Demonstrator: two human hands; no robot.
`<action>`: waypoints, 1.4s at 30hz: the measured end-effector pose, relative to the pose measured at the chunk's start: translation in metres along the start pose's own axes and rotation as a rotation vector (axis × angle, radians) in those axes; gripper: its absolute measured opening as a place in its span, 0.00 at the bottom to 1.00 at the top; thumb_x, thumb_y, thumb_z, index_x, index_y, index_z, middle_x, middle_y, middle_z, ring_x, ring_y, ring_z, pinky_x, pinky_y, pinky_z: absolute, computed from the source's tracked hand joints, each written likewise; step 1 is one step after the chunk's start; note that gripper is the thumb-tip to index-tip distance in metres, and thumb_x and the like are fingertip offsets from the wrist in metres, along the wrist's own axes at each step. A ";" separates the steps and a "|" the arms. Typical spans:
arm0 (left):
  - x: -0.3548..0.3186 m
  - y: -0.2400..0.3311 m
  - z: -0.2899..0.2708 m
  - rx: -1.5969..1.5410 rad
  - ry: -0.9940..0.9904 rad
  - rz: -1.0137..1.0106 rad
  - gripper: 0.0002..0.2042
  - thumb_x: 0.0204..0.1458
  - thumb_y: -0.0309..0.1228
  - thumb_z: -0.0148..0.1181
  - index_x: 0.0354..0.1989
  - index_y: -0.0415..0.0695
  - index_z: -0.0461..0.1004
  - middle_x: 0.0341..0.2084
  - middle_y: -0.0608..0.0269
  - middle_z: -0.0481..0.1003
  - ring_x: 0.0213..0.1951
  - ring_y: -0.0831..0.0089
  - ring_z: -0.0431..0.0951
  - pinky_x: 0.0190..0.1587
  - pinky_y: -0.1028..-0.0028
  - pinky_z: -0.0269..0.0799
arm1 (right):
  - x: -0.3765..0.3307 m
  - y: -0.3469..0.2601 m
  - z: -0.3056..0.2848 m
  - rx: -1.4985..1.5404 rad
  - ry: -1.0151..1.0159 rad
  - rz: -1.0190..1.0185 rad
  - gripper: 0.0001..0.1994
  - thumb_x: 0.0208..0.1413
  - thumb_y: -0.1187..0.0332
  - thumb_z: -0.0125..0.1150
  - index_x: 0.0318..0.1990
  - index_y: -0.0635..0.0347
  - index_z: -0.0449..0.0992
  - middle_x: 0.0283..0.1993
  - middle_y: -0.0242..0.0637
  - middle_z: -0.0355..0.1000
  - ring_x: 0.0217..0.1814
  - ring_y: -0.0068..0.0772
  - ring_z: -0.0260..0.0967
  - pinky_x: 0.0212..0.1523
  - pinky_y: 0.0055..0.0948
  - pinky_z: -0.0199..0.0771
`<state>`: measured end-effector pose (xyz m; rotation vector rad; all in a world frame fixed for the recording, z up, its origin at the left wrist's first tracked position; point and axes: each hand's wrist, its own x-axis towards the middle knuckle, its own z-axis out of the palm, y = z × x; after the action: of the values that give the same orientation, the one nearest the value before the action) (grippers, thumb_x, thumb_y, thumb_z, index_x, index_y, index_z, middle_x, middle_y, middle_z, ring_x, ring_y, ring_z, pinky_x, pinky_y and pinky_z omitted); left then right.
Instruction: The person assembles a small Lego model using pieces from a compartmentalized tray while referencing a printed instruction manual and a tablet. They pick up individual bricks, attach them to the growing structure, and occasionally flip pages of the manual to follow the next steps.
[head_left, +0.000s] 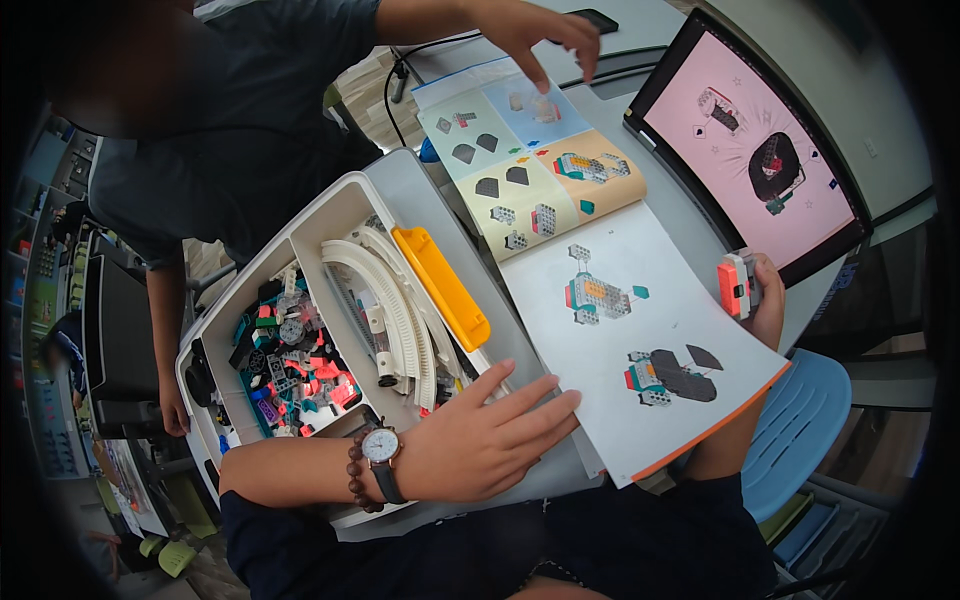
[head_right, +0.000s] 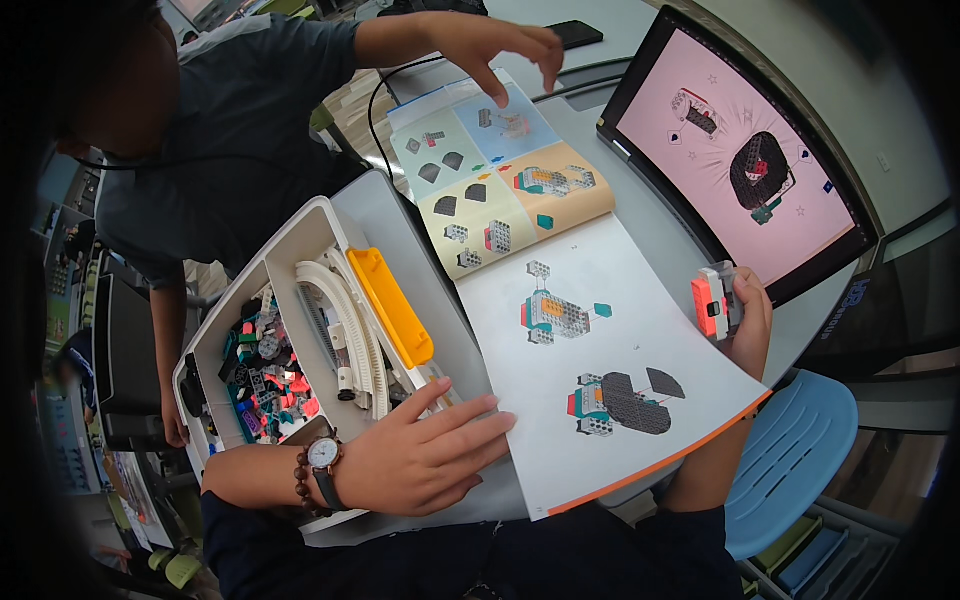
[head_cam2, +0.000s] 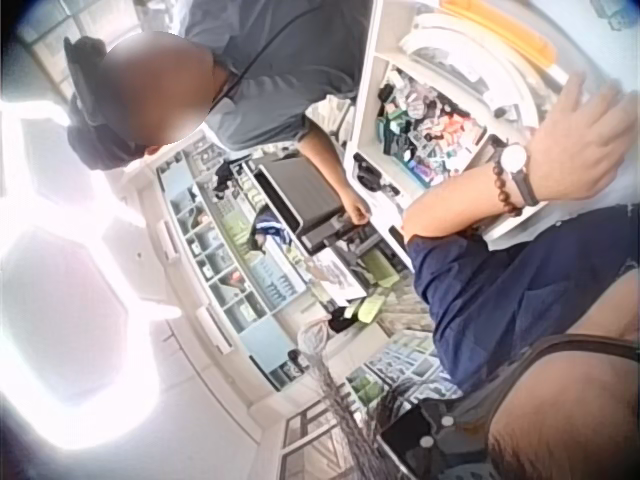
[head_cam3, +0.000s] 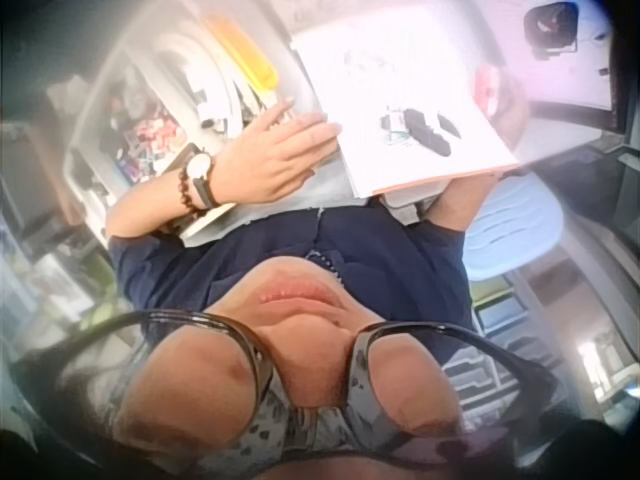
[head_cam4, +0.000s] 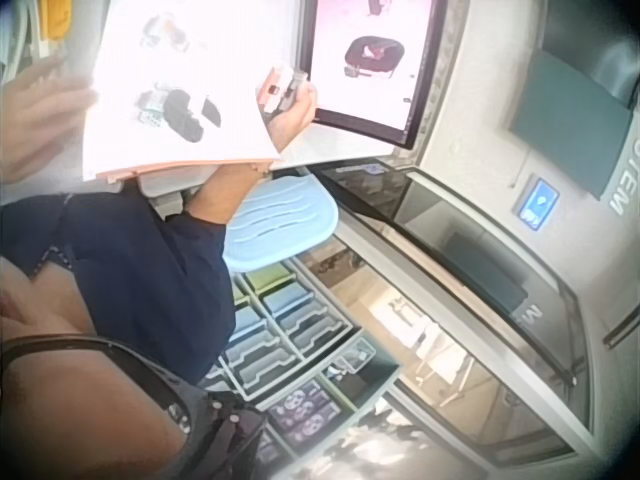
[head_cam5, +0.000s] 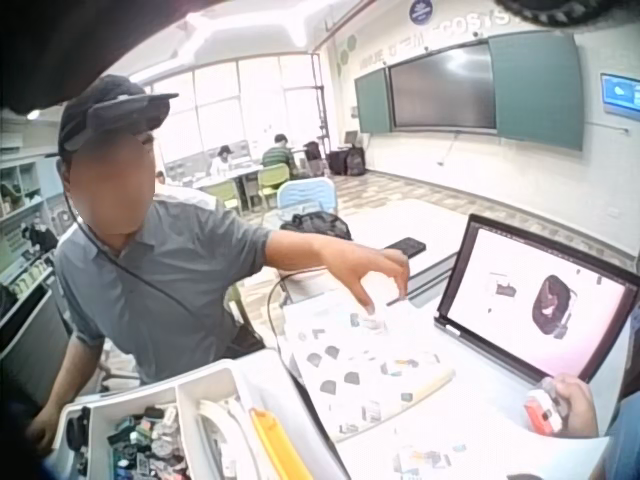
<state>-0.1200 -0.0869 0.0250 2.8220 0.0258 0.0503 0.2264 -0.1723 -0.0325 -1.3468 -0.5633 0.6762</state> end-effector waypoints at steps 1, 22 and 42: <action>0.000 0.000 0.000 -0.006 0.005 -0.006 0.26 0.50 0.37 0.57 0.59 0.44 0.64 0.59 0.60 0.59 0.62 0.66 0.60 0.61 0.53 0.55 | 0.002 0.002 -0.002 -0.001 -0.023 -0.017 0.12 0.58 0.63 0.44 0.31 0.60 0.71 0.23 0.27 0.64 0.24 0.14 0.60 0.26 0.16 0.61; 0.001 0.002 -0.001 -0.028 0.020 -0.034 0.33 0.48 0.37 0.59 0.64 0.45 0.58 0.57 0.58 0.61 0.60 0.66 0.62 0.61 0.57 0.53 | 0.001 0.004 -0.003 0.062 0.076 -0.080 0.11 0.58 0.65 0.48 0.34 0.63 0.72 0.31 0.30 0.70 0.34 0.18 0.66 0.36 0.21 0.66; 0.003 0.000 -0.003 -0.036 0.010 -0.029 0.29 0.49 0.37 0.57 0.61 0.43 0.62 0.55 0.55 0.64 0.58 0.62 0.64 0.58 0.56 0.56 | 0.006 0.008 -0.010 -0.061 -0.025 -0.114 0.10 0.59 0.64 0.46 0.28 0.58 0.69 0.28 0.26 0.67 0.30 0.14 0.60 0.33 0.17 0.61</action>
<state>-0.1168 -0.0865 0.0277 2.7846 0.0670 0.0573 0.2367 -0.1734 -0.0421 -1.3536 -0.6799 0.5877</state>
